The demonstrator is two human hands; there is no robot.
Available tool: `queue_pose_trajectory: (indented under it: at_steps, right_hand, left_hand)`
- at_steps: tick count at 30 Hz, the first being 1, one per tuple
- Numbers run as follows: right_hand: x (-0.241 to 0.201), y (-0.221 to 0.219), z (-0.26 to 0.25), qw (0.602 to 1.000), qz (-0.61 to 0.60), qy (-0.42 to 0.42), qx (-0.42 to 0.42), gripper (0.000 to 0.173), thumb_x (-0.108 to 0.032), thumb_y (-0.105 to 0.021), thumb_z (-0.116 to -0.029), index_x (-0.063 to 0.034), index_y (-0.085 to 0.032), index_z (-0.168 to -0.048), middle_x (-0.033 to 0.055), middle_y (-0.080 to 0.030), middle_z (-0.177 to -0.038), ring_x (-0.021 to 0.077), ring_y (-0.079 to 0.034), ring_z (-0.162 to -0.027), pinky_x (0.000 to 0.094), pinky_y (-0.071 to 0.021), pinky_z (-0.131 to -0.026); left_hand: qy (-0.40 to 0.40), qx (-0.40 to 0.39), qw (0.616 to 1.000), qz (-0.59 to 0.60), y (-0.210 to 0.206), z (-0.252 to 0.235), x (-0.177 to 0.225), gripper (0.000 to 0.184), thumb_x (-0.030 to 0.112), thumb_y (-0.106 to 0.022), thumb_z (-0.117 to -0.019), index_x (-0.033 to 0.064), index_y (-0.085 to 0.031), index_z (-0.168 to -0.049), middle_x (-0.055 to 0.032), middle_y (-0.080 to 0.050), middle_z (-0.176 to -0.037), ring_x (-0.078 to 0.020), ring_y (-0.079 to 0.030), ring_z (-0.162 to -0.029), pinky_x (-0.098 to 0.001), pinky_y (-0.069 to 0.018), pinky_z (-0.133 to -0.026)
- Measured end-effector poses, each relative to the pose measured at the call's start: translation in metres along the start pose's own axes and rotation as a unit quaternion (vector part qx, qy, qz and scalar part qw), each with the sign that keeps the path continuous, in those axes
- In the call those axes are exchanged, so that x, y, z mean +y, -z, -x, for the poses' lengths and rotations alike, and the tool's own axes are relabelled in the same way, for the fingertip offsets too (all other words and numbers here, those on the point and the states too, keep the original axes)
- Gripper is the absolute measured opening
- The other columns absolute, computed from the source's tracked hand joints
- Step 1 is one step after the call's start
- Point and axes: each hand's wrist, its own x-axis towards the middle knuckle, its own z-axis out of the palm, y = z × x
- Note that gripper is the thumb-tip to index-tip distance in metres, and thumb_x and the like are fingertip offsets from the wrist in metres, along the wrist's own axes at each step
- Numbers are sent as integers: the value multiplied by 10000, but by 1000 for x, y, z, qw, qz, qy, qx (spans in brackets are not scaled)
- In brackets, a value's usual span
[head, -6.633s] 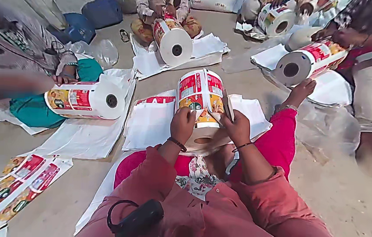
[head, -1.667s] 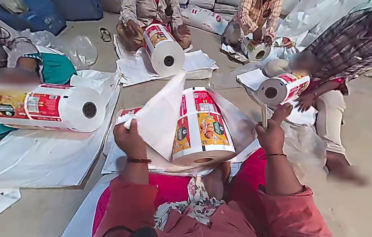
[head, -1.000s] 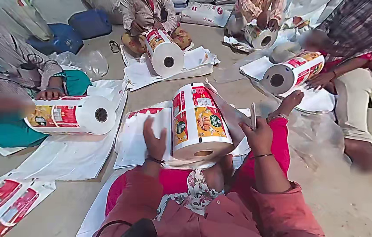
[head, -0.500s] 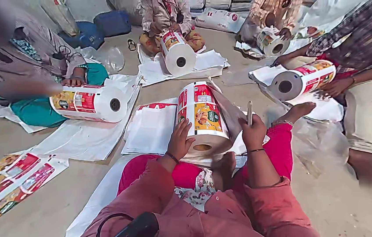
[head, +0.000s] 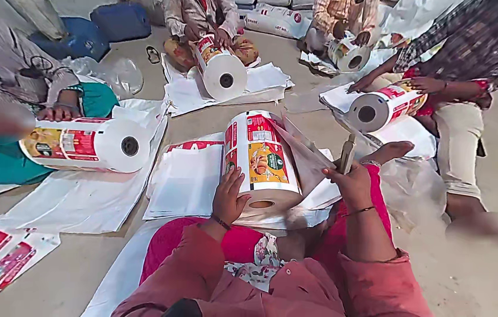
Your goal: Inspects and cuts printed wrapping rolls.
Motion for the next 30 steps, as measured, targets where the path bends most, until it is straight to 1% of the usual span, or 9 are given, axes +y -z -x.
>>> queue_pose_trajectory:
  at_steps: [6, 8, 11, 13, 15, 19, 21, 24, 30]
  right_hand:
    - [31, 14, -13, 990, -120, -43, 63, 218, -69, -800, -838, -39, -623, -962, 14, -633, -688, 92, -584, -540, 265, -523, -539]
    - [50, 28, -24, 991, -7, -69, 113, 307, -141, -823, -853, -21, -656, -1081, 82, -682, -844, 167, -640, -672, 378, -570, -644]
    - [95, 56, -38, 951, 209, -180, 138, 455, -317, -792, -884, 19, -668, -1165, 288, -683, -1057, 459, -656, -1005, 684, -480, -884]
    - [128, 68, -38, 916, 297, -245, 115, 513, -401, -739, -924, 33, -668, -1186, 327, -672, -1122, 518, -632, -1105, 728, -458, -923]
    - [136, 65, -39, 896, 344, -264, 96, 459, -319, -747, -913, 15, -669, -1218, 330, -648, -1208, 521, -619, -1147, 729, -472, -923]
    - [103, 40, -39, 910, 375, -136, 115, 339, -103, -585, -964, 16, -602, -1282, 350, -520, -1366, 547, -618, -1106, 716, -519, -846]
    - [97, 13, -30, 952, 284, -108, 49, 323, -114, -584, -996, 11, -604, -1293, 288, -627, -1234, 451, -665, -1042, 654, -543, -860]
    - [127, -38, -20, 961, 16, -238, -143, 358, -100, -583, -1013, -5, -531, -1354, 156, -687, -1098, 210, -702, -884, 390, -601, -784]
    - [150, -50, -43, 930, 176, -313, -84, 502, -182, -692, -944, -16, -534, -1391, 222, -672, -1188, 332, -690, -999, 527, -562, -878]
  left_hand:
    - [-20, 28, 999, 2, -5, -2, -3, 666, 570, -413, -1050, 45, -584, -1421, -181, -535, -1518, -364, -432, -1471, -540, -361, -1200]
    - [-17, 25, 1000, 2, -4, 1, -4, 656, 561, -415, -1053, 50, -577, -1430, -169, -513, -1541, -344, -399, -1495, -531, -345, -1215]
    - [-26, 32, 999, 2, -5, 1, -7, 656, 560, -404, -1059, 45, -558, -1435, -170, -495, -1555, -326, -375, -1511, -517, -336, -1222]
    - [-30, 35, 999, 12, -8, 3, -7, 661, 551, -422, -1054, 23, -559, -1427, -190, -492, -1552, -336, -383, -1505, -515, -337, -1223]
    - [-29, 43, 999, 13, -7, 5, -9, 659, 550, -435, -1046, 20, -565, -1416, -196, -500, -1544, -337, -393, -1500, -512, -342, -1224]
    - [-30, 56, 998, 19, -7, 1, -9, 656, 567, -423, -1047, 39, -580, -1404, -191, -522, -1525, -332, -412, -1489, -521, -350, -1218]
    - [-30, 59, 998, 18, -9, 2, -7, 656, 574, -417, -1048, 55, -576, -1415, -185, -521, -1529, -331, -413, -1488, -524, -354, -1214]
    - [-21, 51, 998, 15, -9, 1, -2, 646, 574, -414, -1049, 79, -572, -1434, -167, -526, -1531, -335, -414, -1487, -536, -355, -1207]
    - [-7, 39, 999, 24, -5, -3, 2, 636, 567, -428, -1043, 80, -614, -1405, -150, -566, -1497, -354, -466, -1448, -576, -348, -1199]
